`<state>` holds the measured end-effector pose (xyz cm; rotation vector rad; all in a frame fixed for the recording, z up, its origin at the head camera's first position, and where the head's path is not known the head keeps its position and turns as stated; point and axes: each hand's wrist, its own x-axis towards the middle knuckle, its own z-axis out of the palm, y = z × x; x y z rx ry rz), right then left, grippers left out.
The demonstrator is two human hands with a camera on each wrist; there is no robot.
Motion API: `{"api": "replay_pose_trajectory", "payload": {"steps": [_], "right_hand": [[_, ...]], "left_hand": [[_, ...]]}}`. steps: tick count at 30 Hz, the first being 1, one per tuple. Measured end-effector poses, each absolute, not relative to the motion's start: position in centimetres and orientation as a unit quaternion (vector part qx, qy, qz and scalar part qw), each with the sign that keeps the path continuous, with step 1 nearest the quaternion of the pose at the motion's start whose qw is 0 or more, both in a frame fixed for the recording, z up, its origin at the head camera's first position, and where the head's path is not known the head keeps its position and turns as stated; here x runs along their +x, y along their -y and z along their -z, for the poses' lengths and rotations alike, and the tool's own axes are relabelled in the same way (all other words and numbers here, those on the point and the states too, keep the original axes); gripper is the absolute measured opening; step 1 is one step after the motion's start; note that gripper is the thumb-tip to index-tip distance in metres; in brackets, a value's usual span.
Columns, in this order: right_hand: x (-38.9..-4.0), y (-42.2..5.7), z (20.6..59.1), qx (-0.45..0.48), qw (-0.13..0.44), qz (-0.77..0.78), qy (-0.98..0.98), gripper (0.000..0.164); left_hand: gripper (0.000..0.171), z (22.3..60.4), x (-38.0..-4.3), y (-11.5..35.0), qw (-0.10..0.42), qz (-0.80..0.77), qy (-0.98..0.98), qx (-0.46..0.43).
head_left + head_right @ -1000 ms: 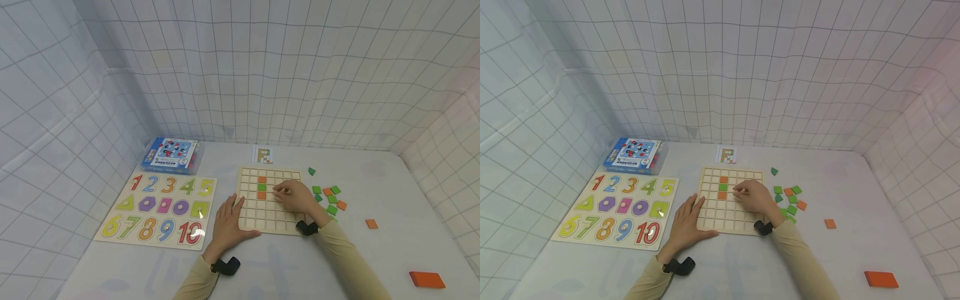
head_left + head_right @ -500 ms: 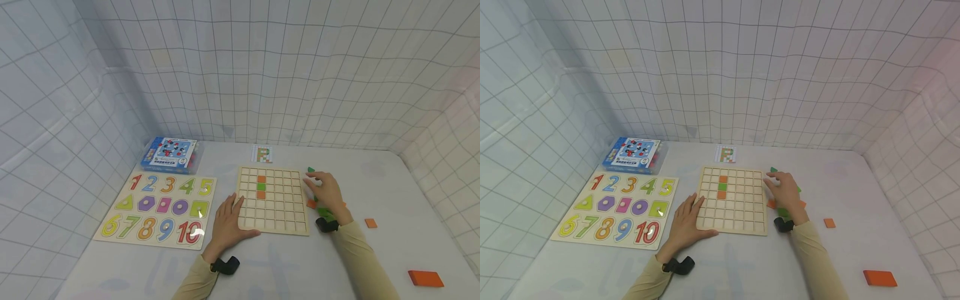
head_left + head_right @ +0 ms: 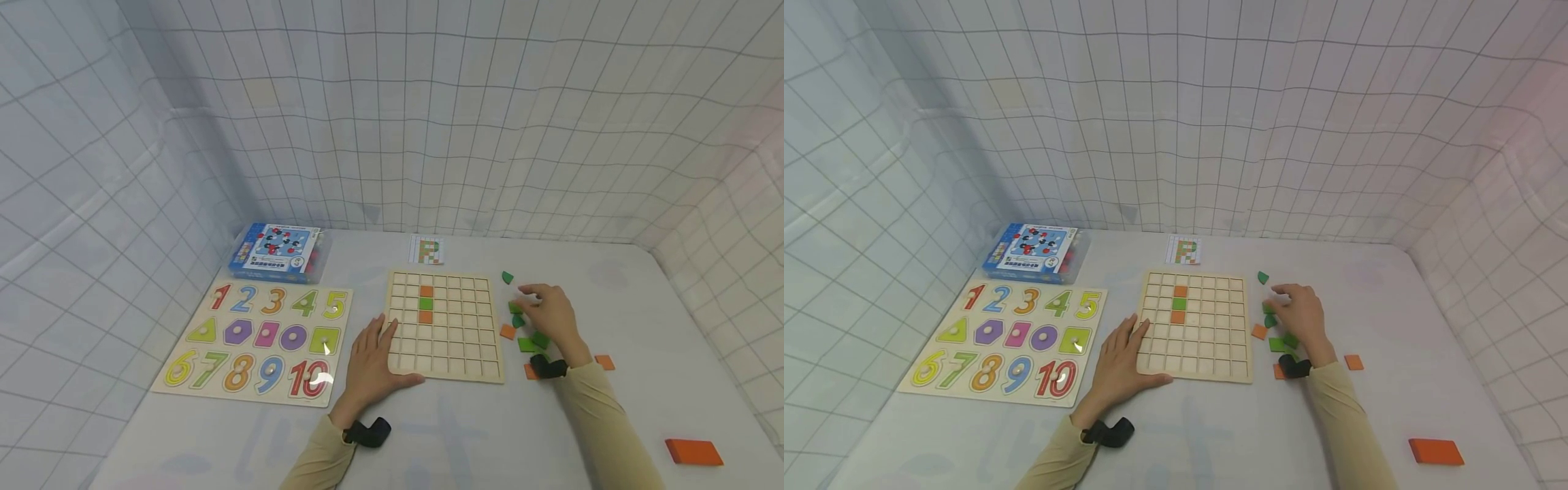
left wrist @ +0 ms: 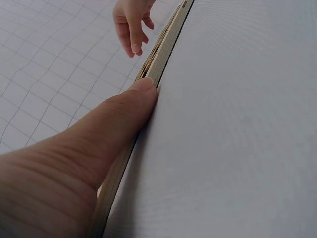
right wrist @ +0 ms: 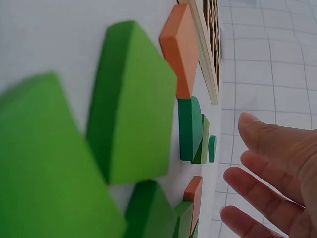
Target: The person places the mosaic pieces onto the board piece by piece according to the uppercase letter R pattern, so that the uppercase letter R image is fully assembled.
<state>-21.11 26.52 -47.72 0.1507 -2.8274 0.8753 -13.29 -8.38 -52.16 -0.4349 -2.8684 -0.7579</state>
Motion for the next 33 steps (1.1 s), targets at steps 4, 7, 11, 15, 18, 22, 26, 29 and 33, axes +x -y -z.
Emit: {"api": "replay_pose_trajectory", "payload": {"steps": [4,7,11,15,18,22,26,29,33], "right_hand": [[-21.1,-26.5,47.5,0.054,0.073,-0.283,0.955,0.036],[-21.2,-26.5,47.5,0.059,0.064,-0.274,0.958,0.036],[-21.3,-26.5,47.6,0.063,0.050,-0.264,0.961,0.034],[-21.5,-26.5,47.4,0.068,0.035,-0.260,0.963,0.031],[-21.6,-26.5,47.2,0.071,0.024,-0.256,0.964,0.028],[-21.7,-26.5,46.9,0.076,0.010,-0.249,0.966,0.025],[-21.7,-26.5,46.6,0.079,-0.004,-0.250,0.965,0.023],[-21.8,-26.7,46.4,0.082,-0.014,-0.253,0.964,0.022],[-22.3,-26.8,46.2,0.092,-0.023,-0.244,0.965,0.021]], "left_hand": [[0.111,52.1,-13.3,8.4,0.070,0.253,0.954,-0.146],[0.111,52.1,-13.3,8.4,0.071,0.254,0.953,-0.147],[0.111,52.1,-13.2,8.4,0.073,0.256,0.953,-0.147],[0.111,52.0,-13.2,8.4,0.071,0.255,0.953,-0.146],[0.111,52.0,-13.2,8.4,0.071,0.255,0.954,-0.145],[0.111,52.1,-13.2,8.4,0.072,0.257,0.953,-0.144],[0.111,52.1,-13.2,8.4,0.071,0.258,0.953,-0.144],[0.111,52.2,-13.3,8.4,0.072,0.257,0.953,-0.146],[0.111,52.1,-13.3,8.4,0.076,0.258,0.952,-0.147]]}}
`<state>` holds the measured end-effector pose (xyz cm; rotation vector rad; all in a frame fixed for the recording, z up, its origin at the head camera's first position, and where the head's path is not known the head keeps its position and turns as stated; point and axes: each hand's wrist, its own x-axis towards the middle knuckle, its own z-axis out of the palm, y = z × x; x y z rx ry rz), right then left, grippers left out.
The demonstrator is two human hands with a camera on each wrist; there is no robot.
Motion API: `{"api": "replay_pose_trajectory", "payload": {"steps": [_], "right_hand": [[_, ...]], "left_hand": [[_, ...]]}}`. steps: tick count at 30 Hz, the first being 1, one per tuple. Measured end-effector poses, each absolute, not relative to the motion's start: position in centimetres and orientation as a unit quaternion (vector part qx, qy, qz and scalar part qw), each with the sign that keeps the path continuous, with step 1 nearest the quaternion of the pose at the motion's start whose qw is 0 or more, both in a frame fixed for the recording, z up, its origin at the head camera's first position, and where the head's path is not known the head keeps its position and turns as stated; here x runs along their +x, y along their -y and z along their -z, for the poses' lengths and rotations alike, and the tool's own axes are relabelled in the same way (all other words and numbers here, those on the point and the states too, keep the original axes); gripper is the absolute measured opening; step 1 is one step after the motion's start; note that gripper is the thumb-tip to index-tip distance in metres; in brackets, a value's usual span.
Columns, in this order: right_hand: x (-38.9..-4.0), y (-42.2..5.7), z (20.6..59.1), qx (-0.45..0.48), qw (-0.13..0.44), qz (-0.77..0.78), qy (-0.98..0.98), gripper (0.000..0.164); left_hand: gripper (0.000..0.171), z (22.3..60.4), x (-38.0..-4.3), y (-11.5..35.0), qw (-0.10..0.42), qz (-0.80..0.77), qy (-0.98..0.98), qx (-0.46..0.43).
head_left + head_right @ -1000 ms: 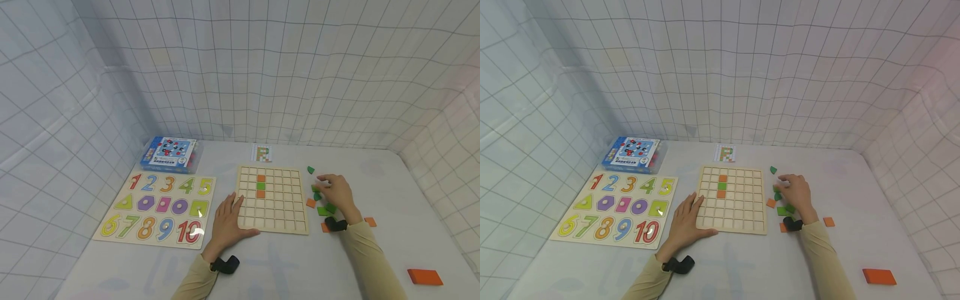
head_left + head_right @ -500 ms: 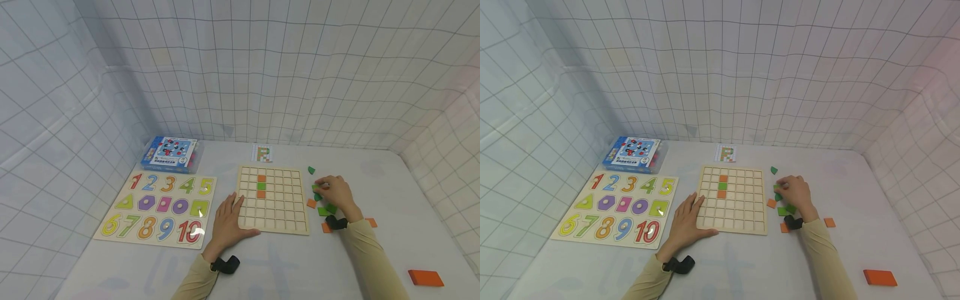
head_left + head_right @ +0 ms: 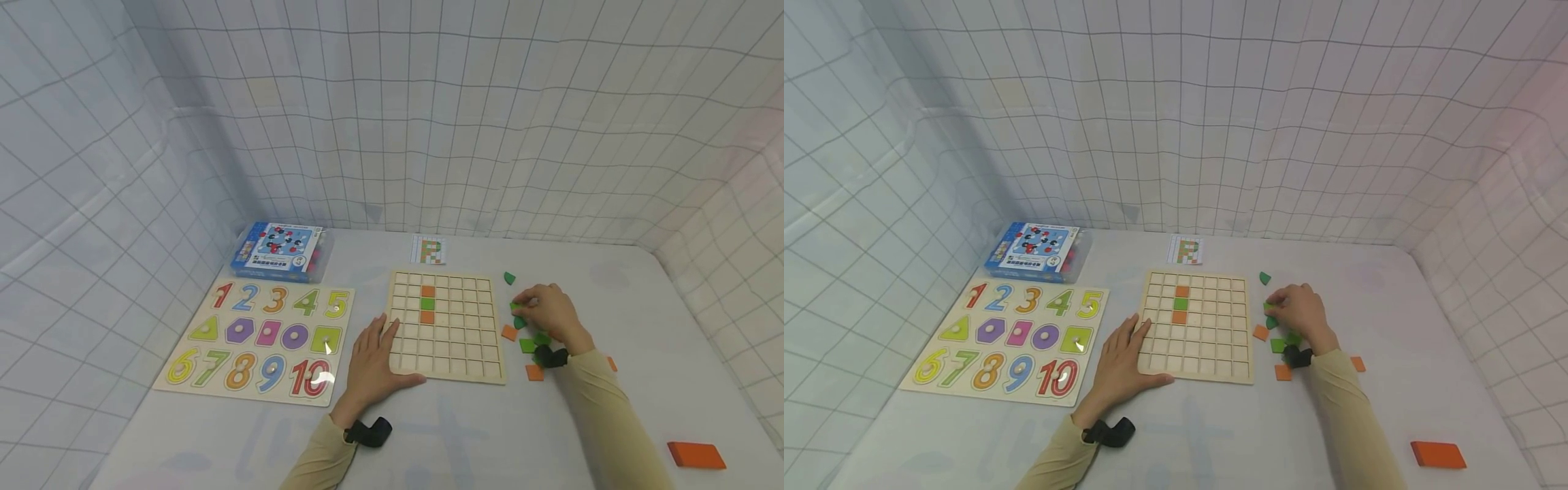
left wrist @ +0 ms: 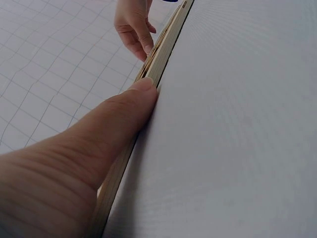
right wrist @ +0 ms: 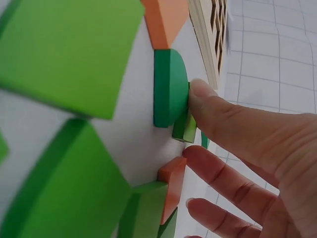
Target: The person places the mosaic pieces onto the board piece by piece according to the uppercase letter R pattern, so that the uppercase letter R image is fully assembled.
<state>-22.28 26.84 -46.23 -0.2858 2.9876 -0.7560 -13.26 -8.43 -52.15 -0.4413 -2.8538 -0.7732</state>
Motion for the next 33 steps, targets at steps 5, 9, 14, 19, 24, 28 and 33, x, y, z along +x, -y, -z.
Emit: {"api": "replay_pose_trajectory", "payload": {"steps": [5,9,14,19,24,28,33], "right_hand": [[-22.8,-27.1,46.3,-0.105,0.035,0.235,-0.966,0.019],[-22.7,-27.0,46.4,-0.105,0.040,0.236,-0.965,0.020],[-22.1,-26.7,46.3,-0.099,0.031,0.241,-0.965,0.021],[-21.6,-26.1,46.2,-0.091,0.020,0.259,-0.961,0.018],[-21.4,-24.8,46.4,-0.108,-0.010,0.277,-0.955,0.022],[-21.3,-22.9,46.6,-0.138,-0.029,0.296,-0.945,0.024],[-21.2,-20.0,46.7,-0.160,-0.034,0.307,-0.938,0.022]], "left_hand": [[0.111,52.1,-13.2,8.4,0.082,0.259,0.951,-0.149],[0.111,52.3,-13.2,8.5,0.079,0.257,0.952,-0.148],[0.111,52.3,-13.2,8.5,0.080,0.261,0.950,-0.149],[0.111,52.3,-13.3,8.5,0.081,0.260,0.950,-0.149],[0.111,52.4,-13.3,8.5,0.080,0.257,0.951,-0.149],[0.111,52.4,-13.3,8.5,0.080,0.257,0.952,-0.149],[0.110,52.2,-13.2,8.5,0.076,0.258,0.952,-0.147]]}}
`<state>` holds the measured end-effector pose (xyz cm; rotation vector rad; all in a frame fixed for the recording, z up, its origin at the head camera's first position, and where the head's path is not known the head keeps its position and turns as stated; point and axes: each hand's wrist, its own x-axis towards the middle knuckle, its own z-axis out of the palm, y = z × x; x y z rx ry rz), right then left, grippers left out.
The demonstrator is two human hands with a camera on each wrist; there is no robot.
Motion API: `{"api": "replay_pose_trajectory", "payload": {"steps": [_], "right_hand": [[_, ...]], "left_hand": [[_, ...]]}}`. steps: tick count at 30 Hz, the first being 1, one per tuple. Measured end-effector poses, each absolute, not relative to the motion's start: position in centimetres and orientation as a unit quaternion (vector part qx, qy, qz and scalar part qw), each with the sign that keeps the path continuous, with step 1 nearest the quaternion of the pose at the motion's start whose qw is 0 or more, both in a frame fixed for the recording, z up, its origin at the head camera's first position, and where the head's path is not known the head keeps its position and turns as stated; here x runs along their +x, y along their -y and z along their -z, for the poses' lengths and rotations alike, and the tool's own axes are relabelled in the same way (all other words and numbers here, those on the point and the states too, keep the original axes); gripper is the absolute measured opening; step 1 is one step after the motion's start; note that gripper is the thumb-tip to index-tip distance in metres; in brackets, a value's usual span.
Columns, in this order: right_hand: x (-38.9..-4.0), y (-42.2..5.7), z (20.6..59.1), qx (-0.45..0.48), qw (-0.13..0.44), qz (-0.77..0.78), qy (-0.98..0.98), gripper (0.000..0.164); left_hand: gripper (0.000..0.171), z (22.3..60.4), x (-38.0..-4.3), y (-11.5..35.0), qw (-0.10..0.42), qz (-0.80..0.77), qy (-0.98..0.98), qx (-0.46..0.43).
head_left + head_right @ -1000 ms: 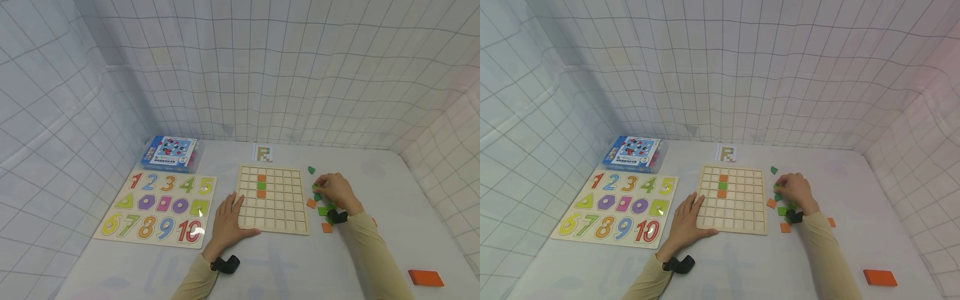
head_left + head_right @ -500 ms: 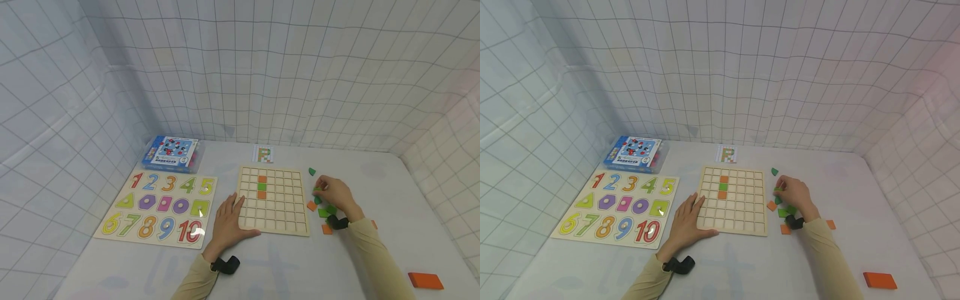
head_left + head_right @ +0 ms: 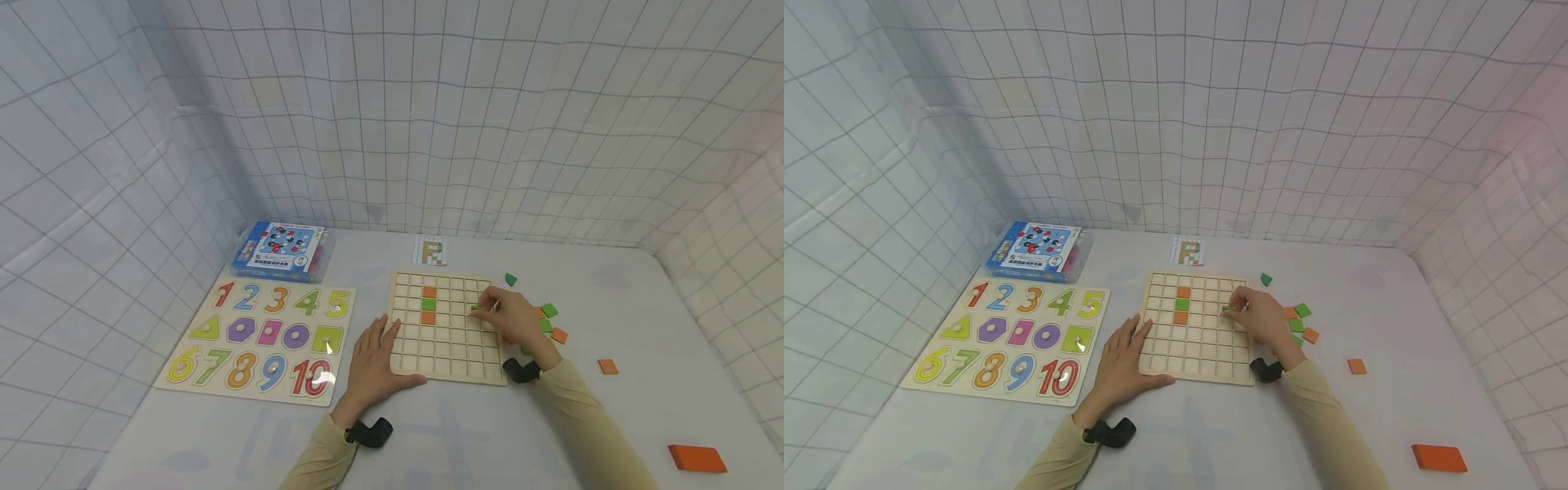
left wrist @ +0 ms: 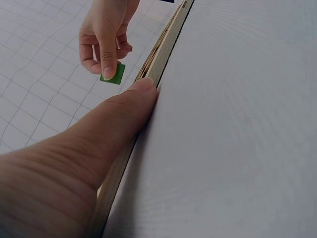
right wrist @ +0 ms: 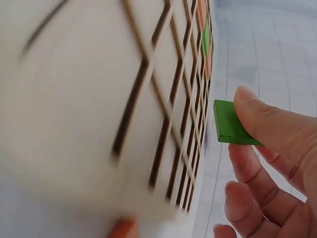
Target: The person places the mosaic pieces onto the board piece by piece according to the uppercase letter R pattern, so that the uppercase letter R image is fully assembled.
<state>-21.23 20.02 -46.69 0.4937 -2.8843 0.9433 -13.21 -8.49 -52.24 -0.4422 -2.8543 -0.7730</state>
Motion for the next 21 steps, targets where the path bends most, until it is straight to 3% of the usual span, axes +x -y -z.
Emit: {"api": "replay_pose_trajectory", "payload": {"steps": [9,21], "right_hand": [[-20.9,-15.2,46.7,0.203,0.035,-0.319,0.925,0.017],[-20.9,-11.6,47.3,0.206,-0.024,-0.301,0.931,0.023]], "left_hand": [[0.111,51.9,-13.2,8.4,0.064,0.258,0.954,-0.142],[0.111,52.1,-13.3,8.5,0.079,0.251,0.953,-0.148]]}}
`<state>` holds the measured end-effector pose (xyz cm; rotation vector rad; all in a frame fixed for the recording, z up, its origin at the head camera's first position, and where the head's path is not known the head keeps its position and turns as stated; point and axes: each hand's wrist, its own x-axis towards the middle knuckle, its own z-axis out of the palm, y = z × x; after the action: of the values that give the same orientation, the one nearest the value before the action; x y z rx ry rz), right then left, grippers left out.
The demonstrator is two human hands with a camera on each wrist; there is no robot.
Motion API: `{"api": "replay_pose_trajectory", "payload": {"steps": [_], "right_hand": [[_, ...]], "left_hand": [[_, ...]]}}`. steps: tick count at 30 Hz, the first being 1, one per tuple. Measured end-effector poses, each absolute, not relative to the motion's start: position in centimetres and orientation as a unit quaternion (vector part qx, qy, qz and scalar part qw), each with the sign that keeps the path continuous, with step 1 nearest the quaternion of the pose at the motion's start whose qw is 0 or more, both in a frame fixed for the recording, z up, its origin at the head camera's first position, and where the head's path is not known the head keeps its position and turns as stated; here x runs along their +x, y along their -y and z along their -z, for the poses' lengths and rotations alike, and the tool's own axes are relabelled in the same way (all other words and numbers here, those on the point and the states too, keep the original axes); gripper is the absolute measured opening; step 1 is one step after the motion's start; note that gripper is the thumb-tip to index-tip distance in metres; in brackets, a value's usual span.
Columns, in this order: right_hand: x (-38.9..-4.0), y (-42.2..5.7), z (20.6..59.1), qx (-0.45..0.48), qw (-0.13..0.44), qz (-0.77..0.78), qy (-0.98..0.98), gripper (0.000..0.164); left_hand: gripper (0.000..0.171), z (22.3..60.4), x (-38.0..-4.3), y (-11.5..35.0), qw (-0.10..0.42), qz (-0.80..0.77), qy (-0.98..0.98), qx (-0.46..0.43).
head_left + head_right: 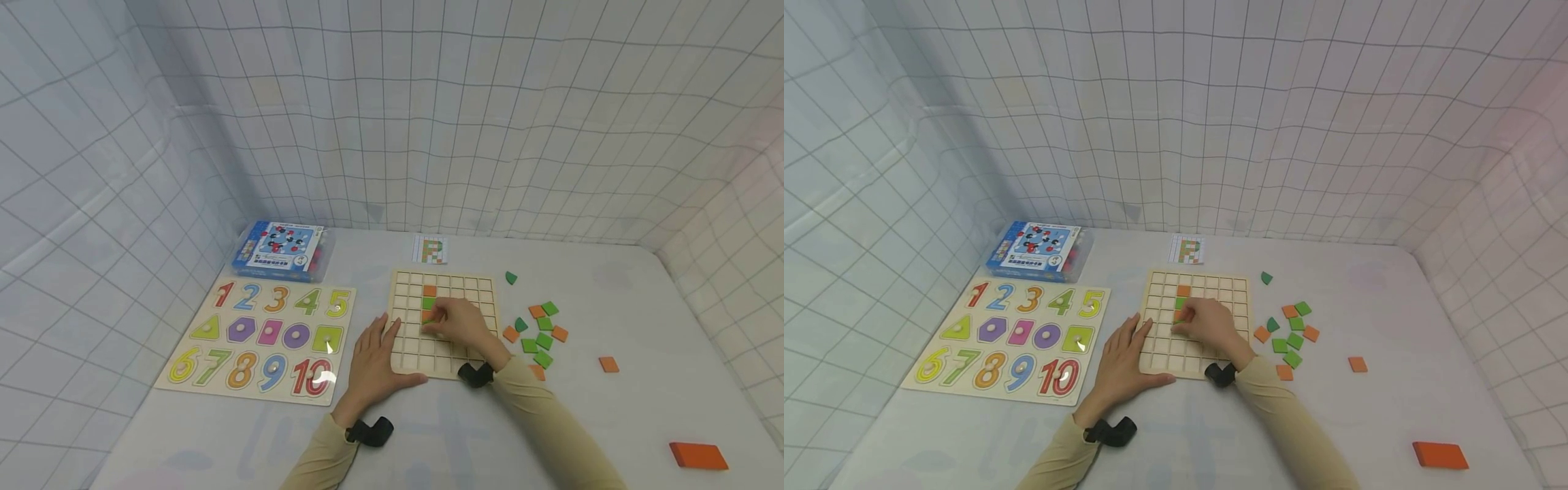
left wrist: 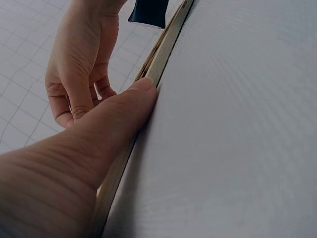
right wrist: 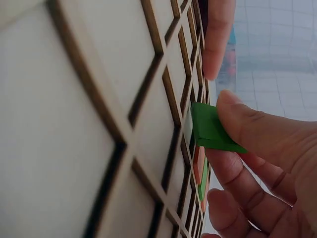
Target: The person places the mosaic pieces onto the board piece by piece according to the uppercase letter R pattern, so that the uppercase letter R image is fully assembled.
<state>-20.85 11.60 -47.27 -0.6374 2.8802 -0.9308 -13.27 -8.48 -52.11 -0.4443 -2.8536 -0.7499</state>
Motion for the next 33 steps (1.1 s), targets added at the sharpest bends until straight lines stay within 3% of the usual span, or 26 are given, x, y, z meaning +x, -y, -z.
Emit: {"api": "replay_pose_trajectory", "payload": {"steps": [33], "right_hand": [[-19.7,-11.4,46.7,-0.228,0.005,0.220,-0.949,0.016]], "left_hand": [[0.110,52.0,-13.1,8.5,0.077,0.258,0.952,-0.148]]}}
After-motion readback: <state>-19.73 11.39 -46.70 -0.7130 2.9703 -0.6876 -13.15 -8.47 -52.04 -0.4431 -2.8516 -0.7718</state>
